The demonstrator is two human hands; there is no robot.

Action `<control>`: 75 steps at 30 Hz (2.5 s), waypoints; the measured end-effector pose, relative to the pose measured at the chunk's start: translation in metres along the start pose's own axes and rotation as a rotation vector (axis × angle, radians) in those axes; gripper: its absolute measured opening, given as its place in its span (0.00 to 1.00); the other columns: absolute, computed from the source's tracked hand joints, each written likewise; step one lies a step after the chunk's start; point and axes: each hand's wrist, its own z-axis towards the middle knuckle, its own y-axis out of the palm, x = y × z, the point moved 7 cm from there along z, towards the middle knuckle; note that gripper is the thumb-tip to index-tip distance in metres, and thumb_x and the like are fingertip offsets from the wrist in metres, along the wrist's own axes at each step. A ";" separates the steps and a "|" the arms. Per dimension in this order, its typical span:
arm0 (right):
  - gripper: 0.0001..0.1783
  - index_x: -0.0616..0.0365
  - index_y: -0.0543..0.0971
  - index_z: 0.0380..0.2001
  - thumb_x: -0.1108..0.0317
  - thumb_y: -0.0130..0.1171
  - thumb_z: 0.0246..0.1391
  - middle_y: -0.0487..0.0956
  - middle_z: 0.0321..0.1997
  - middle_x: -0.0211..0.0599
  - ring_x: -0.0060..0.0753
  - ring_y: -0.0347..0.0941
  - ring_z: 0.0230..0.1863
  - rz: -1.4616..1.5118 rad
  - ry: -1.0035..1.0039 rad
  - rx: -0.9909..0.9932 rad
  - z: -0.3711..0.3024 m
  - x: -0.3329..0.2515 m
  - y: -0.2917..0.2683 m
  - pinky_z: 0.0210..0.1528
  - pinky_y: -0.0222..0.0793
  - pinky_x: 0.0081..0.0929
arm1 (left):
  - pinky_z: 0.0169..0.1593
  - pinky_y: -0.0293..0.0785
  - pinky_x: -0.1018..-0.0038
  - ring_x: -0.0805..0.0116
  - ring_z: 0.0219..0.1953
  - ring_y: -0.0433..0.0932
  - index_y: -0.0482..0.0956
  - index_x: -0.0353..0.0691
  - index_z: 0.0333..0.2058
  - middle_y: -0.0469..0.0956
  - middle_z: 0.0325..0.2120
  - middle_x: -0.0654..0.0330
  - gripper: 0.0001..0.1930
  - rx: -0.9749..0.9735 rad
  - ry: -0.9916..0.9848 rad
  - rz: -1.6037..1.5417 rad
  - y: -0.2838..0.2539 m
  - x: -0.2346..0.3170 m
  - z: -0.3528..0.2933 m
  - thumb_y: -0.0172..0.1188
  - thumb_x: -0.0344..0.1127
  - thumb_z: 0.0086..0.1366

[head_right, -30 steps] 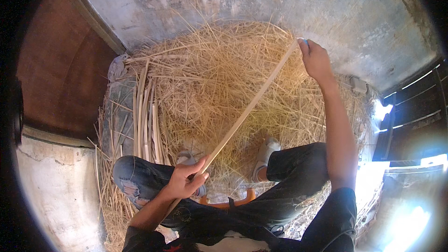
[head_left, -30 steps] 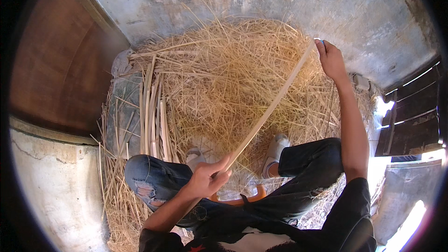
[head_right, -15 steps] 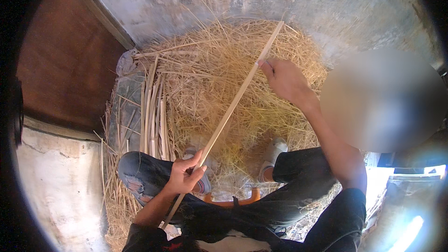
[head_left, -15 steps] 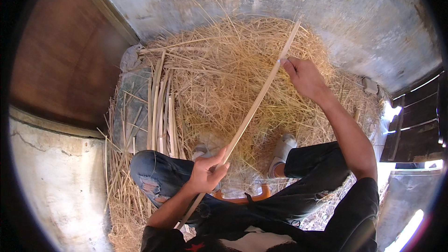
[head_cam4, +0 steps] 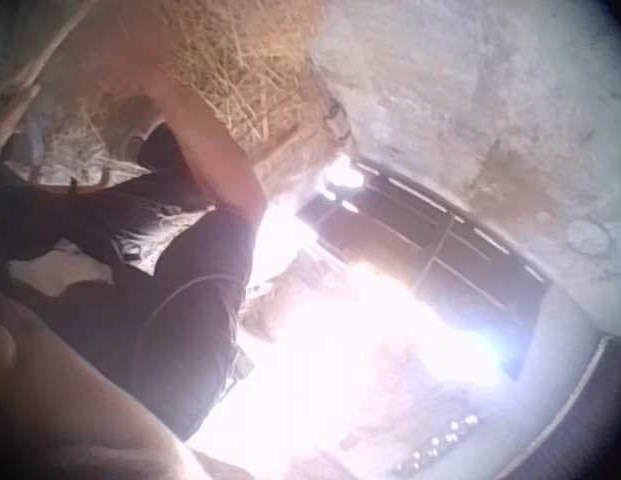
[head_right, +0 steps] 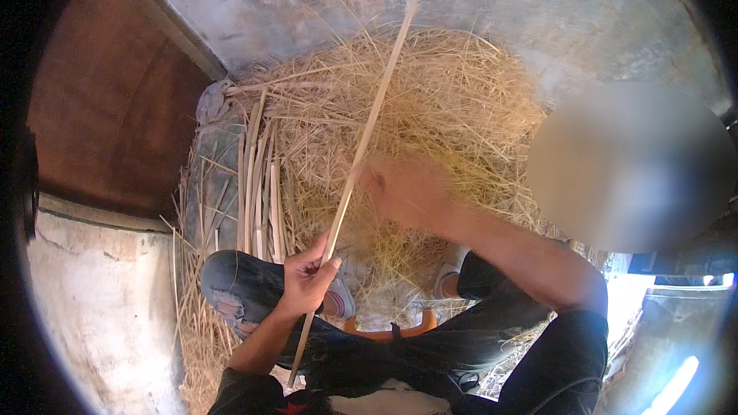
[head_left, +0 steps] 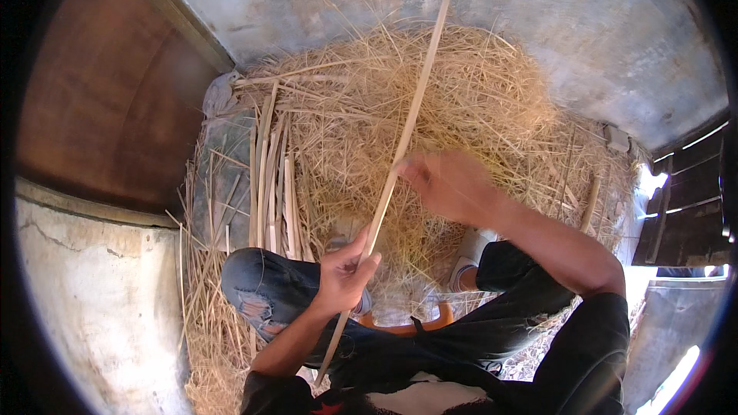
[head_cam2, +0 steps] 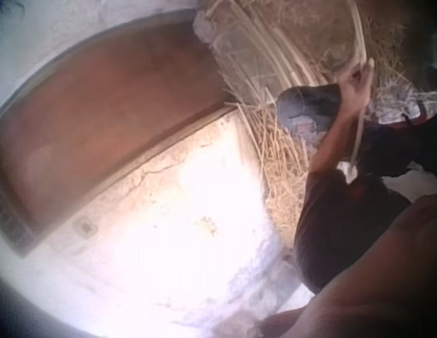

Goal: The person sits on a straw-covered floor and uses a small knife to shave a long, thin wooden stick. They hold the stick with one hand and scrape the blade along its length to remove the outer layer, repeating the action continuously.

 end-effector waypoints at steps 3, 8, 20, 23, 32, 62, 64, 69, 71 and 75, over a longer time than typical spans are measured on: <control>0.19 0.49 0.82 0.44 0.48 0.50 0.71 0.80 0.23 0.50 0.58 0.80 0.28 0.060 0.233 0.110 0.034 0.039 -0.047 0.31 0.75 0.53 | 0.26 0.53 0.83 0.88 0.24 0.58 0.64 0.30 0.69 0.65 0.25 0.77 0.30 -0.024 0.036 -0.007 0.000 -0.005 -0.007 0.57 0.18 0.70; 0.18 0.49 0.81 0.45 0.49 0.50 0.71 0.79 0.22 0.49 0.56 0.79 0.25 0.098 -0.063 -0.044 -0.002 -0.014 0.005 0.27 0.74 0.50 | 0.27 0.53 0.84 0.89 0.25 0.58 0.64 0.30 0.69 0.65 0.26 0.77 0.29 0.017 -0.015 -0.020 -0.006 -0.013 -0.007 0.58 0.19 0.70; 0.19 0.51 0.81 0.38 0.49 0.50 0.71 0.78 0.20 0.48 0.59 0.78 0.25 0.035 -0.029 -0.138 -0.003 -0.023 0.022 0.28 0.73 0.52 | 0.27 0.53 0.84 0.89 0.25 0.59 0.64 0.31 0.70 0.66 0.26 0.77 0.29 0.037 -0.066 -0.090 -0.006 -0.009 0.001 0.57 0.20 0.71; 0.19 0.52 0.81 0.38 0.49 0.50 0.71 0.78 0.20 0.49 0.60 0.78 0.26 0.200 -0.142 -0.169 -0.019 -0.047 0.029 0.28 0.72 0.52 | 0.27 0.53 0.84 0.89 0.25 0.58 0.64 0.31 0.70 0.65 0.25 0.77 0.29 0.051 -0.012 -0.035 -0.008 -0.006 0.001 0.57 0.20 0.72; 0.21 0.53 0.81 0.36 0.47 0.50 0.69 0.81 0.23 0.51 0.63 0.80 0.28 0.228 -0.072 -0.183 -0.020 -0.045 0.036 0.32 0.75 0.55 | 0.26 0.52 0.84 0.89 0.23 0.57 0.65 0.34 0.70 0.62 0.22 0.78 0.29 0.038 0.007 -0.049 -0.010 -0.010 0.006 0.58 0.23 0.72; 0.33 0.62 0.80 0.31 0.39 0.47 0.70 0.77 0.22 0.60 0.62 0.80 0.31 0.493 0.045 -0.531 -0.013 -0.033 0.056 0.36 0.73 0.51 | 0.25 0.52 0.82 0.89 0.23 0.56 0.63 0.32 0.70 0.62 0.21 0.76 0.30 -0.003 -0.025 -0.050 -0.008 -0.004 0.009 0.57 0.22 0.72; 0.33 0.62 0.80 0.31 0.40 0.48 0.69 0.77 0.22 0.59 0.61 0.80 0.31 0.393 0.031 -0.431 -0.014 -0.040 0.045 0.35 0.73 0.51 | 0.25 0.52 0.82 0.89 0.23 0.56 0.63 0.32 0.70 0.63 0.21 0.76 0.29 0.013 -0.024 -0.055 -0.008 0.002 0.010 0.57 0.22 0.72; 0.30 0.61 0.80 0.33 0.42 0.49 0.69 0.79 0.23 0.56 0.60 0.81 0.30 0.131 -0.047 -0.277 -0.025 -0.048 0.039 0.32 0.74 0.51 | 0.26 0.51 0.83 0.89 0.23 0.56 0.63 0.31 0.70 0.62 0.22 0.77 0.29 0.053 0.007 -0.094 -0.005 -0.003 0.011 0.57 0.21 0.72; 0.30 0.61 0.80 0.33 0.42 0.49 0.69 0.79 0.23 0.55 0.60 0.81 0.30 0.261 -0.002 -0.380 -0.021 -0.046 0.043 0.32 0.74 0.51 | 0.27 0.51 0.83 0.89 0.24 0.56 0.63 0.31 0.70 0.62 0.23 0.77 0.29 0.040 -0.013 -0.091 -0.006 -0.003 0.010 0.57 0.21 0.72; 0.27 0.60 0.79 0.30 0.45 0.54 0.69 0.72 0.17 0.50 0.53 0.70 0.20 0.570 -0.006 -0.485 -0.018 -0.035 0.055 0.26 0.65 0.43 | 0.27 0.51 0.83 0.89 0.24 0.56 0.62 0.31 0.70 0.63 0.24 0.77 0.29 -0.009 -0.048 -0.112 -0.003 -0.004 0.009 0.56 0.20 0.72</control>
